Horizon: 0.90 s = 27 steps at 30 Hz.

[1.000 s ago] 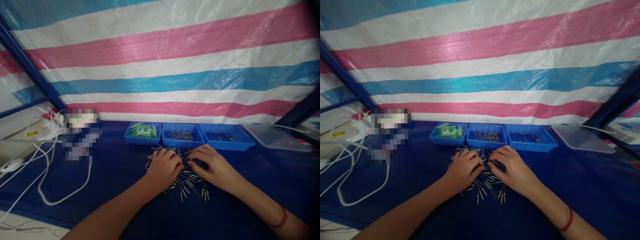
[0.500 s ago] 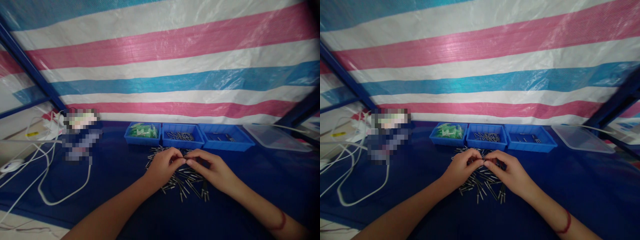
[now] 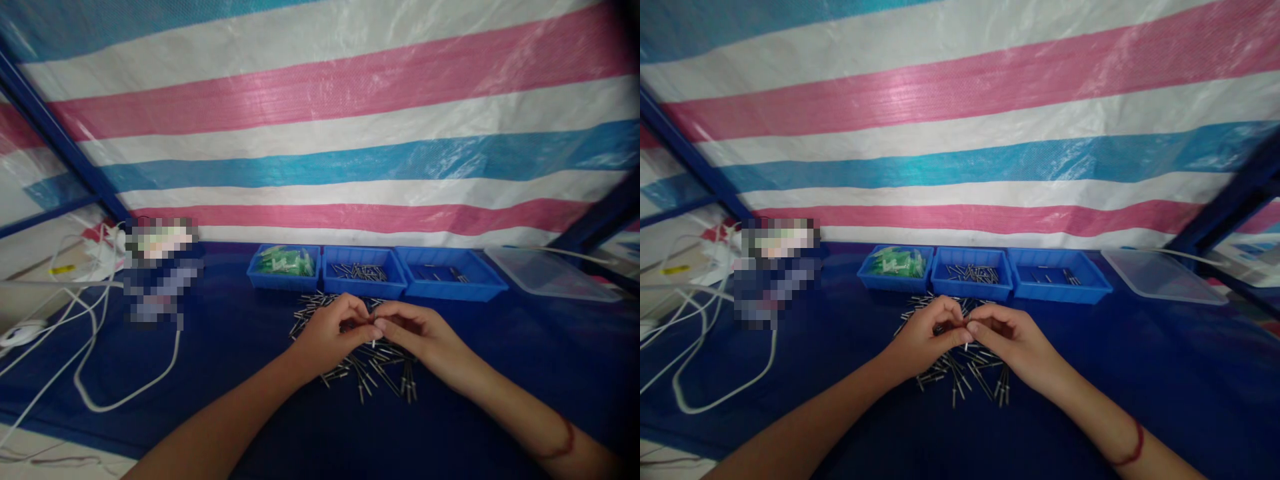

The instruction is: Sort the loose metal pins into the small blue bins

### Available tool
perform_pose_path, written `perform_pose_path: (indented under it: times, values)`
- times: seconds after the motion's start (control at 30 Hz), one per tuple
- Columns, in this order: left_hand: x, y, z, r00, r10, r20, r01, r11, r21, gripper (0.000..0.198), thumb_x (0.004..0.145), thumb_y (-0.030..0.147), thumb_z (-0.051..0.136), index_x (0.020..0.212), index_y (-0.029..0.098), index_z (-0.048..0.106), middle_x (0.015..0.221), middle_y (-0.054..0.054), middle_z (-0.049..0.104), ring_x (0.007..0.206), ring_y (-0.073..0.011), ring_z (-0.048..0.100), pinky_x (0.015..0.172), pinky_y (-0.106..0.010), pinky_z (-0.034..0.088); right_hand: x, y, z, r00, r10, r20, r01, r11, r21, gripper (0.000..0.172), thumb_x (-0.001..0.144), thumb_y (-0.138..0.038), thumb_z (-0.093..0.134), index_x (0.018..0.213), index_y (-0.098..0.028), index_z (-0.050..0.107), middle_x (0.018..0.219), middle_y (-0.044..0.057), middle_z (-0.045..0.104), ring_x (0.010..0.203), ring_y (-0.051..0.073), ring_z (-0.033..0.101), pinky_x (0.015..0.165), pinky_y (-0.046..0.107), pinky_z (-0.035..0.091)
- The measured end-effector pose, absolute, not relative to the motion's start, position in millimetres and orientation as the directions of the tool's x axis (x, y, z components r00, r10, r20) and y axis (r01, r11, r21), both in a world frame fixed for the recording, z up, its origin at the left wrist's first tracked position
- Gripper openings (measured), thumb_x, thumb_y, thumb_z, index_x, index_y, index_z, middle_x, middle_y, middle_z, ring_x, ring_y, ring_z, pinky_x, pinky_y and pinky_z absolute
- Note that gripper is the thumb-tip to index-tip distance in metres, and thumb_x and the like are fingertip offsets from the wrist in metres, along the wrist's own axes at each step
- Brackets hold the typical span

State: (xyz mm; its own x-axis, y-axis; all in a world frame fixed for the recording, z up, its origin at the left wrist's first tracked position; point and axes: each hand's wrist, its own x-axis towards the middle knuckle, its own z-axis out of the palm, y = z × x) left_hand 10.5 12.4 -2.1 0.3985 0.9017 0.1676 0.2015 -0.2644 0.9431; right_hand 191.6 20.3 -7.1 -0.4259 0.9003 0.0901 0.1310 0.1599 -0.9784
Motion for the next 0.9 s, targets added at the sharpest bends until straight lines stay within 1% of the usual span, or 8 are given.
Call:
perform_pose_path:
  times: [0.1, 0.17, 0.27, 0.33, 0.47, 0.57, 0.73, 0.9]
  values:
    - [9.3, 12.4, -0.3, 0.422, 0.888, 0.182, 0.279, -0.318, 0.906, 0.019, 0.081, 0.031, 0.063, 0.093, 0.017, 0.056, 0.085, -0.001, 0.065, 0.078, -0.0132, 0.060, 0.073, -0.023, 0.043, 191.6, 18.9, -5.0, -0.403, 0.908, 0.116, 0.136, 0.184, -0.973, 0.022, 0.079, -0.041, 0.061, 0.080, -0.020, 0.065, 0.076, 0.002, 0.065, 0.074, 0.016, 0.059, 0.068, 0.027, 0.048]
    - [8.5, 13.1, 0.8, 0.465, 0.863, 0.198, 0.355, -0.387, 0.851, 0.018, 0.082, 0.031, 0.062, 0.093, 0.017, 0.060, 0.088, -0.002, 0.067, 0.082, -0.0142, 0.061, 0.075, -0.023, 0.042, 191.5, 17.7, -3.9, -0.380, 0.913, 0.147, 0.140, 0.214, -0.967, 0.020, 0.080, -0.040, 0.060, 0.079, -0.020, 0.064, 0.076, 0.002, 0.064, 0.071, 0.015, 0.058, 0.066, 0.026, 0.047]
    - [8.3, 14.1, 1.3, 0.531, 0.819, 0.218, 0.464, -0.496, 0.734, 0.017, 0.085, 0.032, 0.058, 0.085, 0.017, 0.065, 0.078, -0.001, 0.066, 0.074, -0.0133, 0.059, 0.070, -0.022, 0.040, 191.4, 15.9, -4.9, -0.365, 0.907, 0.208, 0.172, 0.285, -0.943, 0.019, 0.082, -0.038, 0.059, 0.081, -0.020, 0.065, 0.076, 0.002, 0.062, 0.071, 0.015, 0.057, 0.064, 0.026, 0.046]
    - [9.0, 14.1, 1.1, 0.532, 0.818, 0.219, 0.507, -0.515, 0.691, 0.018, 0.086, 0.031, 0.056, 0.080, 0.017, 0.066, 0.073, 0.000, 0.065, 0.069, -0.0124, 0.058, 0.067, -0.021, 0.039, 191.2, 14.9, -6.4, -0.363, 0.896, 0.254, 0.210, 0.345, -0.915, 0.019, 0.083, -0.037, 0.058, 0.080, -0.020, 0.064, 0.078, 0.003, 0.062, 0.073, 0.016, 0.057, 0.065, 0.027, 0.046]
    - [10.3, 13.3, 1.3, 0.484, 0.848, 0.215, 0.533, -0.481, 0.696, 0.019, 0.085, 0.033, 0.058, 0.079, 0.017, 0.066, 0.075, 0.000, 0.066, 0.067, -0.0119, 0.057, 0.065, -0.021, 0.039, 191.0, 12.5, -6.6, -0.360, 0.869, 0.340, 0.288, 0.450, -0.845, 0.018, 0.085, -0.036, 0.056, 0.078, -0.020, 0.063, 0.076, 0.004, 0.061, 0.073, 0.017, 0.057, 0.066, 0.030, 0.047]
    - [10.4, 13.2, 2.1, 0.493, 0.843, 0.216, 0.527, -0.487, 0.697, 0.020, 0.084, 0.035, 0.058, 0.080, 0.017, 0.066, 0.076, 0.000, 0.067, 0.068, -0.0127, 0.058, 0.066, -0.021, 0.039, 191.0, 10.9, -4.7, -0.368, 0.850, 0.376, 0.305, 0.493, -0.815, 0.018, 0.087, -0.035, 0.054, 0.079, -0.021, 0.062, 0.075, 0.004, 0.062, 0.072, 0.018, 0.057, 0.066, 0.031, 0.047]
    - [9.3, 13.9, 3.0, 0.512, 0.828, 0.228, 0.510, -0.507, 0.695, 0.018, 0.087, 0.031, 0.055, 0.084, 0.017, 0.066, 0.080, -0.002, 0.067, 0.074, -0.0139, 0.059, 0.070, -0.023, 0.041, 193.5, 11.6, -4.6, -0.337, 0.854, 0.396, 0.291, 0.494, -0.819, 0.015, 0.087, -0.034, 0.054, 0.084, -0.022, 0.063, 0.083, 0.005, 0.065, 0.080, 0.019, 0.060, 0.066, 0.031, 0.048]
    - [8.0, 14.4, 3.5, 0.405, 0.858, 0.316, 0.497, -0.496, 0.711, 0.019, 0.089, 0.029, 0.051, 0.090, 0.017, 0.066, 0.087, -0.003, 0.068, 0.079, -0.0143, 0.060, 0.074, -0.024, 0.042, 197.4, 16.1, -7.0, -0.297, 0.876, 0.380, 0.381, 0.473, -0.794, 0.014, 0.086, -0.032, 0.055, 0.088, -0.022, 0.063, 0.081, 0.004, 0.064, 0.075, 0.018, 0.059, 0.065, 0.030, 0.047]
